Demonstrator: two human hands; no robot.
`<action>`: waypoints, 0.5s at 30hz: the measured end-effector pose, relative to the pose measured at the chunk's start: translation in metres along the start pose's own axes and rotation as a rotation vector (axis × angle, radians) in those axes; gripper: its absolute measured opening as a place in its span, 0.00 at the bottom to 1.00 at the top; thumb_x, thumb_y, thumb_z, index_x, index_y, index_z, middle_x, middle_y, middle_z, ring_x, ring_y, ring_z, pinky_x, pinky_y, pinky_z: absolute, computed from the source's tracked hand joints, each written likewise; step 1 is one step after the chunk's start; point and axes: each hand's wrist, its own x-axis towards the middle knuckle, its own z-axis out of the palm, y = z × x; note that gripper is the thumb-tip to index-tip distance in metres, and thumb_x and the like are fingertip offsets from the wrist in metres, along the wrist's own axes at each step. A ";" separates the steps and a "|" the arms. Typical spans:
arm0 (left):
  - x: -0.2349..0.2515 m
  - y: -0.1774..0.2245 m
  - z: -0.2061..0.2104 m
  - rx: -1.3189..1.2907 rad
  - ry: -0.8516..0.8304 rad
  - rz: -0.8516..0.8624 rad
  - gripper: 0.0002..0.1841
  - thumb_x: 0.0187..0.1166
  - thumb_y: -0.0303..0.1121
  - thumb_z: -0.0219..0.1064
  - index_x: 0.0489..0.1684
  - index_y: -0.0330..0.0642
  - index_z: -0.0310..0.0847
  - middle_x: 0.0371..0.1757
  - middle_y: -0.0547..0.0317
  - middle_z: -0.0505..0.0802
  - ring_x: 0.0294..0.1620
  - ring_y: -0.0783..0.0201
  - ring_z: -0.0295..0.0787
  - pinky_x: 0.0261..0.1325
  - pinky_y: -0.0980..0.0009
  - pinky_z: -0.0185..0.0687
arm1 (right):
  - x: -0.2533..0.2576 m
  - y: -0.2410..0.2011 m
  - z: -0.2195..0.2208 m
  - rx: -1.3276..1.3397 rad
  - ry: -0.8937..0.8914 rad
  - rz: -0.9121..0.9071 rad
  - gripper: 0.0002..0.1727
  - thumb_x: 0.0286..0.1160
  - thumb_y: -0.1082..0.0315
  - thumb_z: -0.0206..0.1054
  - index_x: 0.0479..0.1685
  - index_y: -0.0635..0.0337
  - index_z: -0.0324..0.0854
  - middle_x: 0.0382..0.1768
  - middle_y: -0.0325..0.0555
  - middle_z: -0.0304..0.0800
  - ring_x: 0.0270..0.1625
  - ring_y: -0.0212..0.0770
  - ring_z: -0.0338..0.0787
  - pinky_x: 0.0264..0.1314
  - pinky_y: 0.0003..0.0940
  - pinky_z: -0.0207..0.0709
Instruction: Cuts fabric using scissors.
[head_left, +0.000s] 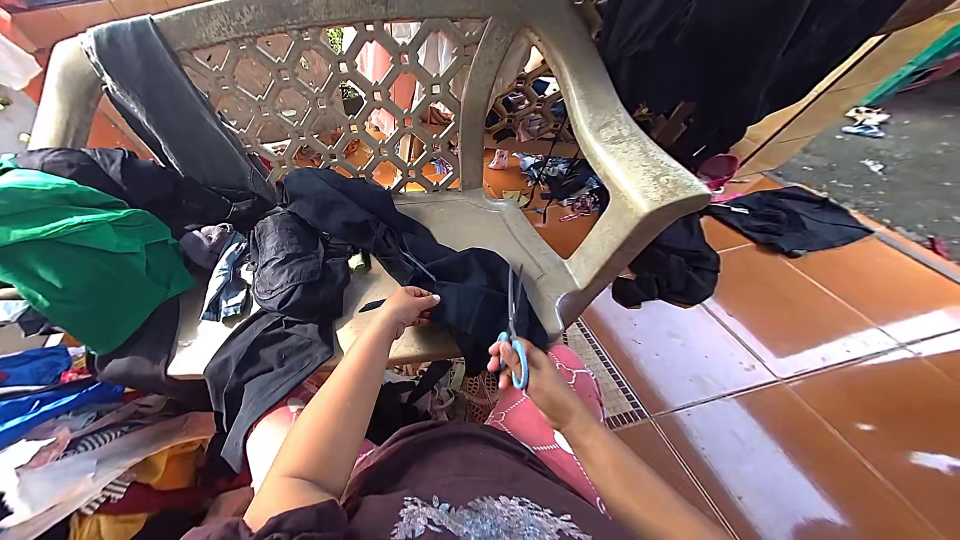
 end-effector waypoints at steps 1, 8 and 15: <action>0.000 -0.004 0.002 0.009 -0.006 0.016 0.19 0.85 0.29 0.65 0.69 0.29 0.73 0.58 0.45 0.85 0.48 0.63 0.84 0.55 0.66 0.82 | -0.010 0.006 0.003 0.024 -0.062 0.024 0.15 0.92 0.63 0.50 0.53 0.66 0.76 0.33 0.37 0.86 0.26 0.27 0.82 0.33 0.23 0.80; -0.025 -0.018 0.019 -0.392 -0.029 0.114 0.15 0.80 0.15 0.62 0.62 0.32 0.71 0.47 0.55 0.85 0.41 0.66 0.87 0.48 0.70 0.87 | -0.045 0.027 0.013 0.012 -0.351 0.175 0.13 0.90 0.61 0.51 0.38 0.54 0.76 0.22 0.25 0.80 0.19 0.17 0.72 0.23 0.13 0.65; -0.052 -0.032 0.033 -0.438 0.091 0.148 0.14 0.80 0.18 0.65 0.61 0.31 0.75 0.42 0.57 0.86 0.36 0.70 0.83 0.41 0.76 0.80 | -0.052 0.022 0.021 0.029 -0.340 0.223 0.17 0.93 0.58 0.49 0.35 0.54 0.76 0.20 0.26 0.78 0.17 0.17 0.70 0.21 0.12 0.61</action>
